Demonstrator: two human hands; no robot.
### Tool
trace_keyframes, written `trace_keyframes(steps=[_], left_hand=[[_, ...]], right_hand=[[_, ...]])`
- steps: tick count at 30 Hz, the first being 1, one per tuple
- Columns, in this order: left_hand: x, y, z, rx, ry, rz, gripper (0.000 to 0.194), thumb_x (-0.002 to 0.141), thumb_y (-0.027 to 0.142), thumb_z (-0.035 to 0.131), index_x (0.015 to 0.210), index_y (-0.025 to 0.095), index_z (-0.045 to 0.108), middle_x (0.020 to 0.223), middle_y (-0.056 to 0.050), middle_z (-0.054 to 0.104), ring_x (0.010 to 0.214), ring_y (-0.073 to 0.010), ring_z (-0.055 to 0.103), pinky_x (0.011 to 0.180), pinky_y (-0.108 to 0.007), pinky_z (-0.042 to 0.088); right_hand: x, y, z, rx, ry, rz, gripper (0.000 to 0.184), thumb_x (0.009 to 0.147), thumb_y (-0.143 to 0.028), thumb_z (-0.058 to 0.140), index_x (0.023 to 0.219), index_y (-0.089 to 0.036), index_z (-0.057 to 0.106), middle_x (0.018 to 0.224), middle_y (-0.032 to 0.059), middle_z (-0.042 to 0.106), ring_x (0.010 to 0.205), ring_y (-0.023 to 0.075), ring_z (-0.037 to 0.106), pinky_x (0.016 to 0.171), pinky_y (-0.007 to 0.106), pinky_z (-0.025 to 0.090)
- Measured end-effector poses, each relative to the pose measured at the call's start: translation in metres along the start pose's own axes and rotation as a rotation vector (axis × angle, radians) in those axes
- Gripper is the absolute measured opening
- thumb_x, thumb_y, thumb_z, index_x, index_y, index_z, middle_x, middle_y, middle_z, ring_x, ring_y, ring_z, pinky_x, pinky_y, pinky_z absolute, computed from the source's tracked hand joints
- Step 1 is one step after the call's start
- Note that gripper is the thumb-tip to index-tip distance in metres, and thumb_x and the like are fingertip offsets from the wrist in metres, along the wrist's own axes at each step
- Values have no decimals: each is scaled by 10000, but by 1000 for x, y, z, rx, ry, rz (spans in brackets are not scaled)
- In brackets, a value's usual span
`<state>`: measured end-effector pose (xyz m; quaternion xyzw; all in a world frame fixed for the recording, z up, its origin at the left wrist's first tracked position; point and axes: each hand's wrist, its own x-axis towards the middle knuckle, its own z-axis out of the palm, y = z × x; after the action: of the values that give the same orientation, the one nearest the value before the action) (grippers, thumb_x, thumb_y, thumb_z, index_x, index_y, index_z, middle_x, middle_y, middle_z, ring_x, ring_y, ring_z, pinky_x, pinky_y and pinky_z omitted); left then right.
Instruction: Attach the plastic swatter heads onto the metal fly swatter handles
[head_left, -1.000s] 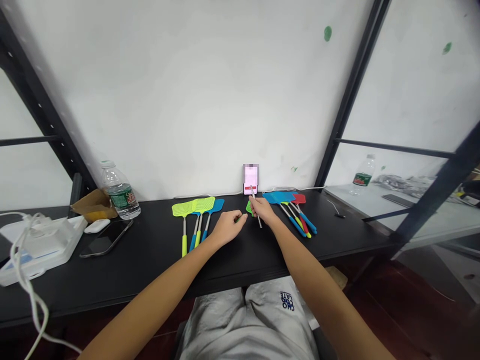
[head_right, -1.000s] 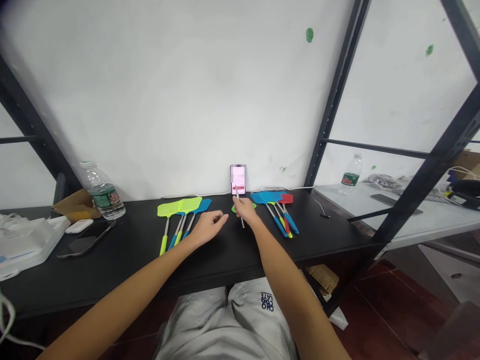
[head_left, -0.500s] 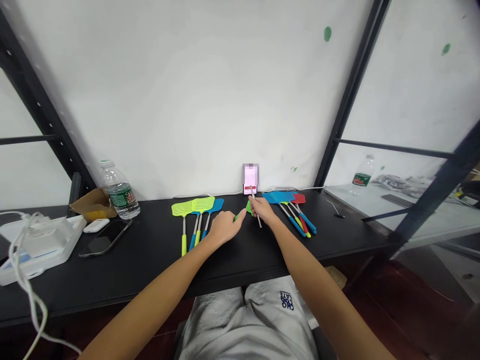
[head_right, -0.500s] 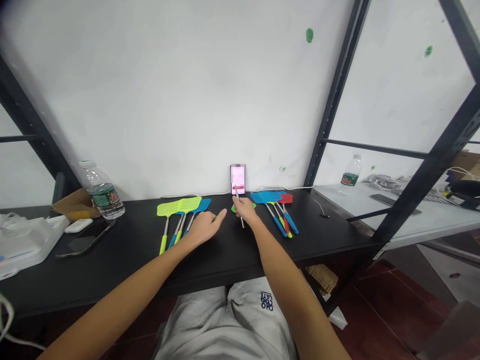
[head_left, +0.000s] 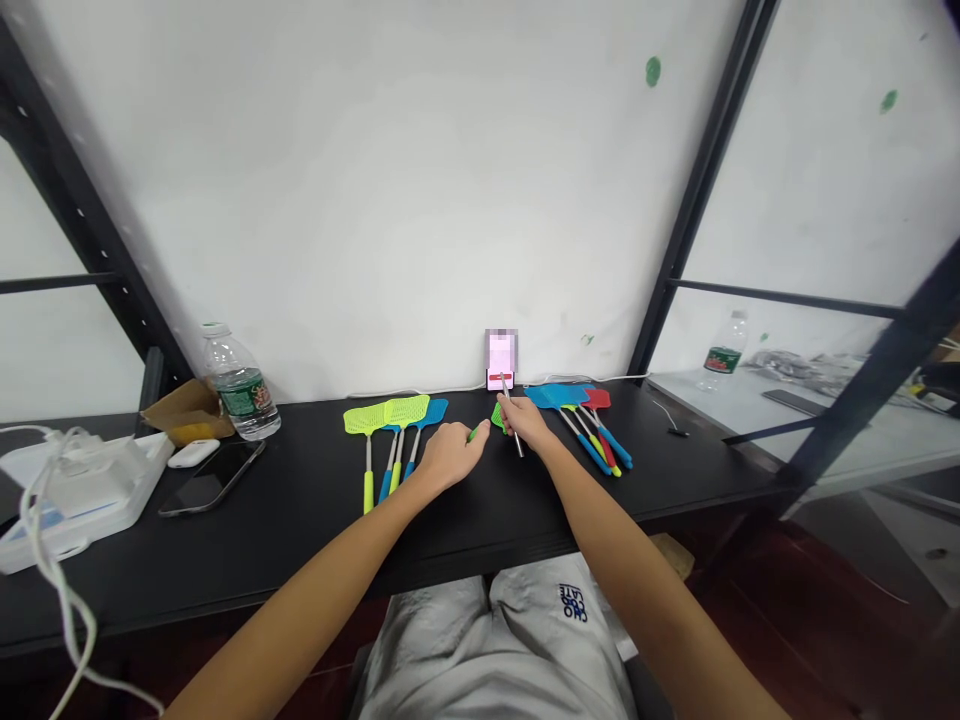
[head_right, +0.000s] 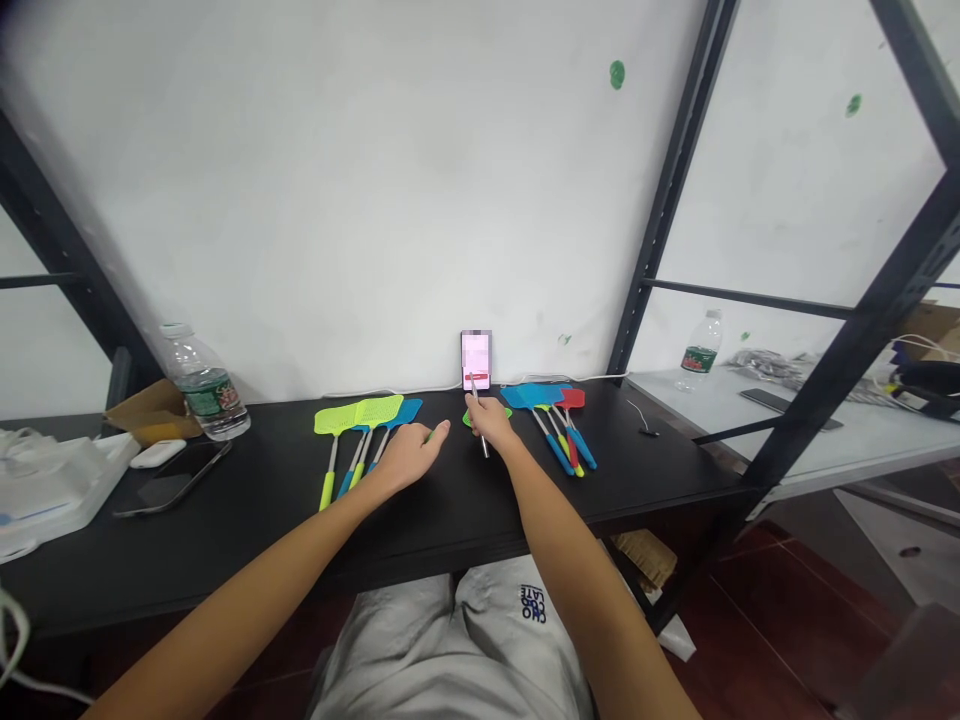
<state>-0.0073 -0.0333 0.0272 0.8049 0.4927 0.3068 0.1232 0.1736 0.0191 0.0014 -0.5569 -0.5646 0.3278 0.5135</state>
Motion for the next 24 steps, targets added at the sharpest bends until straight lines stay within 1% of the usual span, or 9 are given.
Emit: trace_keyframes(steps=[6,11,18,24], left_hand=[[-1,2,-3,-24,-31,-14,616,927,562,337,421,210,356,429,-8,327,448,-140,346,537,-305,179],[-2,1,1,-6,-22,26,603,934,538,344,433,206,397,451,-18,370,481,-151,388,551,-305,191],[-4,3,1,11,-30,44,584,947,509,310,451,204,348,463,-7,345,473,-131,333,546,-309,168],[-6,6,1,65,-29,63,558,955,458,305,472,190,380,489,-15,400,498,-124,355,556,-308,175]], right_hand=[[-1,-1,0,0,-1,3,489,888,-529,512,544,-185,470,456,-24,468,366,82,450,411,204,369],[-1,-1,1,2,3,14,482,891,-516,511,546,-182,475,459,-23,471,366,81,452,410,199,374],[-1,-1,1,-14,2,7,481,900,-512,496,549,-182,472,450,-28,469,359,80,453,419,201,375],[2,2,1,-20,1,-2,483,905,-511,477,552,-183,470,451,-28,466,358,79,449,426,207,374]])
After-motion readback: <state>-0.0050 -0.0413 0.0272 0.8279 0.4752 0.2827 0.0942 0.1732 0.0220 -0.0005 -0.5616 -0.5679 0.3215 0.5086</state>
